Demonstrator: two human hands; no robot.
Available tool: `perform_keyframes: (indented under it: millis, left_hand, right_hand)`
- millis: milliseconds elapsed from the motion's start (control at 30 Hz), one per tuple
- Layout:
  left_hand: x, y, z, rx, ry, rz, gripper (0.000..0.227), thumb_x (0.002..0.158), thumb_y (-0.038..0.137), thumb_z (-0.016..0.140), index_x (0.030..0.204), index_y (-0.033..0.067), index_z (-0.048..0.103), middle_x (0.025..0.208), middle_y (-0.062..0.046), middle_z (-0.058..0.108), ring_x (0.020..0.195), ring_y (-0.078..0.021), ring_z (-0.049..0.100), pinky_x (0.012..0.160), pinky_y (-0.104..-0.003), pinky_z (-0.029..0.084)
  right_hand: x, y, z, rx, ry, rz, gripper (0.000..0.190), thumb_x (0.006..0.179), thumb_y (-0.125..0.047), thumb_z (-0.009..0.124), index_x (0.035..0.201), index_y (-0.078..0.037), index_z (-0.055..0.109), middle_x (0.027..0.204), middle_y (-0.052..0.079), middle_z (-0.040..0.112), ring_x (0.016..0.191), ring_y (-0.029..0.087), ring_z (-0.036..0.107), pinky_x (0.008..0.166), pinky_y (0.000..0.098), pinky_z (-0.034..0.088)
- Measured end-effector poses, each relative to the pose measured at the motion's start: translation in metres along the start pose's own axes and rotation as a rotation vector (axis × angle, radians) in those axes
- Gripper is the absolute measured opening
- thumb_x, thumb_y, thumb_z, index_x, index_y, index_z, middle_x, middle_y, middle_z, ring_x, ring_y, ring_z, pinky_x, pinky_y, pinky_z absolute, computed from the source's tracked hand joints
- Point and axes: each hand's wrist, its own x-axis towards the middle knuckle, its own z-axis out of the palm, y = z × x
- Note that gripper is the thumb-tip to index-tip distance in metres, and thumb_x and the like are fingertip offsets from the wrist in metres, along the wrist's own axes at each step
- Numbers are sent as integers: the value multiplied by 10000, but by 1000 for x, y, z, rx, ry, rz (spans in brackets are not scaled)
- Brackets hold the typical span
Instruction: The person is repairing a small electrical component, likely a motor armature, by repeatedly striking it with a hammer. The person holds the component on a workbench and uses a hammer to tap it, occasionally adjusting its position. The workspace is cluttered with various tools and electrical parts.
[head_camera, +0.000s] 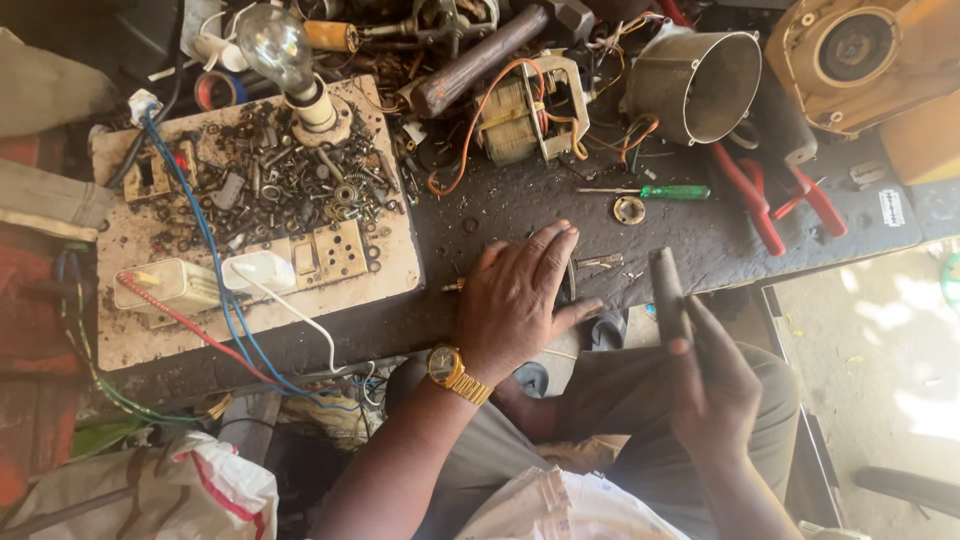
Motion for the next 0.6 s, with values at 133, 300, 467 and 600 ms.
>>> perform_keyframes:
  millis: [133, 300, 467, 600]
  left_hand:
    - [3, 0, -2, 18, -55, -12, 780, 938, 525, 725, 1485, 40, 455, 1432, -124, 563, 1139, -246, 612, 1008, -427, 443]
    - [1, 0, 0, -1, -36, -5, 781, 883, 520, 742, 1460, 65, 476, 1438, -104, 533, 1199, -243, 606, 1054, -441, 427]
    - [0, -1, -2, -27, -76, 3, 732, 916, 448, 749, 1466, 52, 472, 1474, -113, 515, 1231, -243, 598, 1073, -441, 418]
    - [3, -2, -6, -26, -134, -13, 718, 898, 397, 750, 1469, 47, 491, 1474, -106, 530, 1191, -254, 592, 1067, -443, 424]
  right_hand:
    - [0, -5, 15, 108, -41, -77, 488, 982, -92, 686, 1438, 37, 565, 1215, 196, 715, 1080, 170, 635, 939, 276, 487]
    - [4, -12, 27, -25, -113, -113, 421, 958, -70, 679, 1377, -44, 637, 1031, 162, 765, 892, 173, 737, 798, 296, 551]
    - [26, -29, 42, -195, -102, -264, 420, 963, -94, 688, 1379, -54, 644, 980, 199, 747, 789, 293, 756, 694, 357, 564]
    - [50, -41, 55, -249, -109, -251, 416, 967, -114, 692, 1380, -75, 661, 932, 218, 732, 741, 343, 738, 646, 393, 551]
